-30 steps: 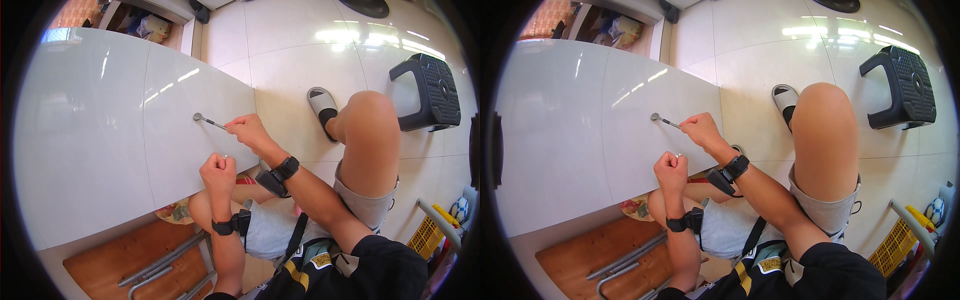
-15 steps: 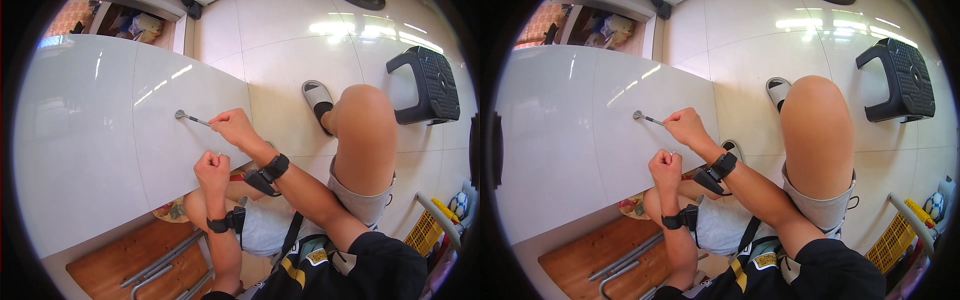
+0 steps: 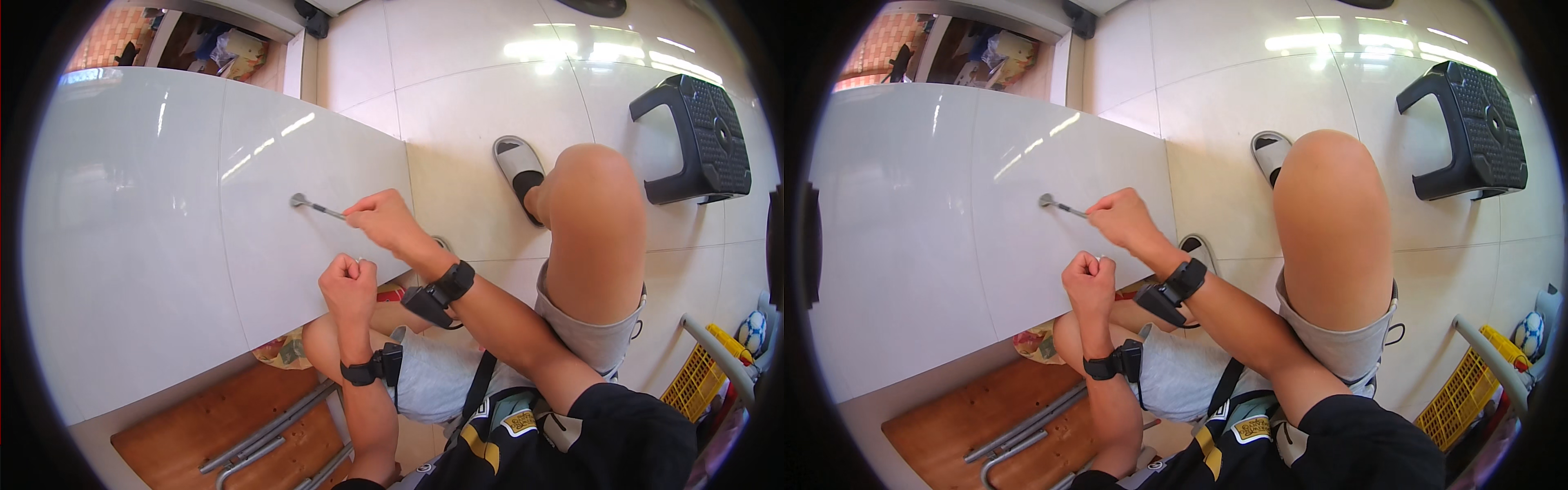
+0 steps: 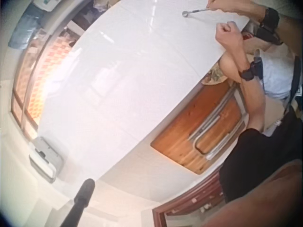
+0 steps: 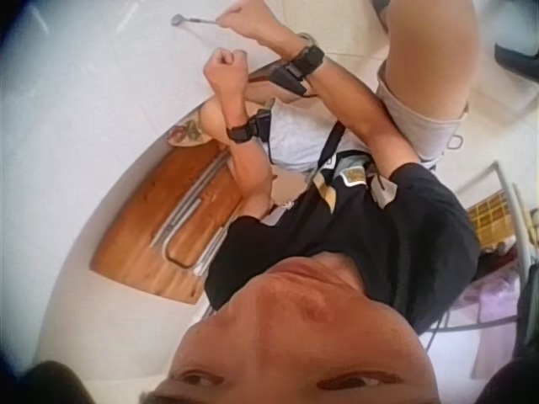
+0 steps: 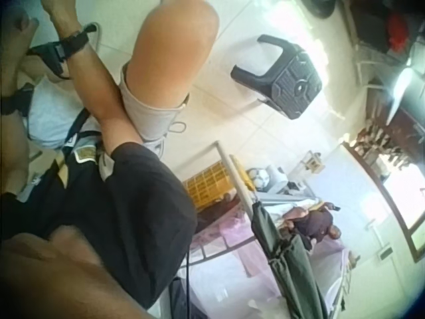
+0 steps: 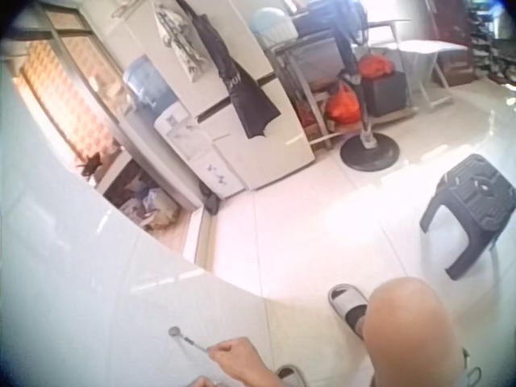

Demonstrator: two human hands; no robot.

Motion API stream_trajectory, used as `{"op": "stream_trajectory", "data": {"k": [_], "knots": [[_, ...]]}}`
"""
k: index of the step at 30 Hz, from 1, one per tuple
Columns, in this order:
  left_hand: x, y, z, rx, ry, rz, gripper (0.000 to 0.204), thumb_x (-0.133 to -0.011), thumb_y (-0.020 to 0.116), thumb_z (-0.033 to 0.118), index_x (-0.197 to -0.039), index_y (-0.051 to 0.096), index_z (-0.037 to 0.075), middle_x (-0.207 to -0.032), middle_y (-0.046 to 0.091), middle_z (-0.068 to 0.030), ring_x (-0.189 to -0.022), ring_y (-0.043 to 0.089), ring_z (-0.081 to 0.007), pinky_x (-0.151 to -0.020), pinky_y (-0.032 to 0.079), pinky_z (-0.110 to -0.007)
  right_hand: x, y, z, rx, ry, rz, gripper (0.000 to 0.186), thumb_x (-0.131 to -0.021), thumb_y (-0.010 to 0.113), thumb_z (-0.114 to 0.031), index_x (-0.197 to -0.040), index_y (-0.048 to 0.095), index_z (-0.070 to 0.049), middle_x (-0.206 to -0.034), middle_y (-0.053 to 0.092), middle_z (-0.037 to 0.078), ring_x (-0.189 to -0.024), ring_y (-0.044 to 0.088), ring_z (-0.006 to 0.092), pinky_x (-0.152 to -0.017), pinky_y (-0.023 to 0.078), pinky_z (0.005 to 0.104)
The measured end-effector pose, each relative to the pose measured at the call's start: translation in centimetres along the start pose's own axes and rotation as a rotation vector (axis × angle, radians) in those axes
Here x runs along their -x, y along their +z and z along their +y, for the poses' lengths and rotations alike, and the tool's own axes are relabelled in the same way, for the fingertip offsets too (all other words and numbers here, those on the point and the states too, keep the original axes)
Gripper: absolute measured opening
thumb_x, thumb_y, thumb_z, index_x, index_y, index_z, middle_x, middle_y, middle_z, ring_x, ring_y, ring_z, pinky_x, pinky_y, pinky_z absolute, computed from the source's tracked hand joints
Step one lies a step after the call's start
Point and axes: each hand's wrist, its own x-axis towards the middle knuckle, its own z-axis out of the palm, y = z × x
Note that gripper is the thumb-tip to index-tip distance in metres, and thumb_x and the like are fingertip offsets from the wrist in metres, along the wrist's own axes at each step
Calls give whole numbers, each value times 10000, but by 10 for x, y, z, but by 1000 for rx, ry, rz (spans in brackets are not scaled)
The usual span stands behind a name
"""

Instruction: Repairing or manipulating a lock mechanism on a white cabinet using a small tool.

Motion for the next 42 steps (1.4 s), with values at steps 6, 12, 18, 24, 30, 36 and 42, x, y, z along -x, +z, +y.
{"op": "stream_trajectory", "data": {"k": [6, 12, 18, 24, 30, 36, 42], "knots": [[2, 1, 4, 11, -20, -18, 337, -753, 632, 15, -598, 334, 46, -544, 341, 25, -541, 314, -64, -473, 287, -266, -12, -18, 4, 114, -56, 25, 235, -781, 679, -114, -927, 753, 56, -660, 655, 56, -585, 541, 97, -530, 435, 280], [1, -5, 2, -5, -23, -6, 340, -757, 624, 15, -600, 324, 52, -548, 328, 30, -542, 306, -61, -470, 273, -267, 2, 3, 3, 114, -185, -35, 238, -794, 665, -108, -936, 747, 65, -688, 686, 84, -563, 553, 118, -526, 447, 288], [2, 0, 3, 33, -31, -11, 344, -761, 622, 17, -601, 320, 55, -550, 318, 34, -543, 301, -58, -469, 265, -266, -29, -36, 67, 86, 17, 92, 210, -763, 658, -118, -885, 773, 9, -662, 692, 109, -556, 620, 179, -545, 493, 311], [2, -1, 3, 36, -12, -9, 345, -768, 622, 17, -603, 321, 56, -547, 321, 37, -540, 300, -55, -467, 264, -262, -26, -59, 101, -165, 252, -159, 218, -792, 690, -98, -968, 732, 23, -618, 535, -15, -497, 446, 77, -416, 284, 254], [1, -2, 5, 39, -29, 2, 351, -774, 628, 18, -605, 322, 56, -546, 325, 37, -539, 304, -53, -464, 266, -262, -13, -44, 111, -227, 352, -169, 220, -813, 720, -105, -994, 727, 19, -651, 552, -5, -525, 457, 75, -440, 299, 238], [3, -8, 4, 76, -55, 3, 350, -780, 629, 23, -604, 328, 58, -544, 340, 38, -538, 315, -49, -464, 274, -260, -11, -14, 65, -222, 43, -372, 214, -835, 708, -105, -1009, 735, 17, -667, 571, -5, -543, 472, 70, -456, 334, 232], [2, -8, 11, 158, -64, 10, 325, -781, 627, 18, -608, 353, 52, -543, 342, 39, -542, 323, -49, -458, 278, -257, 5, -43, 129, -74, 272, -246, 184, -864, 682, -100, -1000, 737, 11, -671, 565, -21, -545, 455, 61, -461, 319, 223]]}}
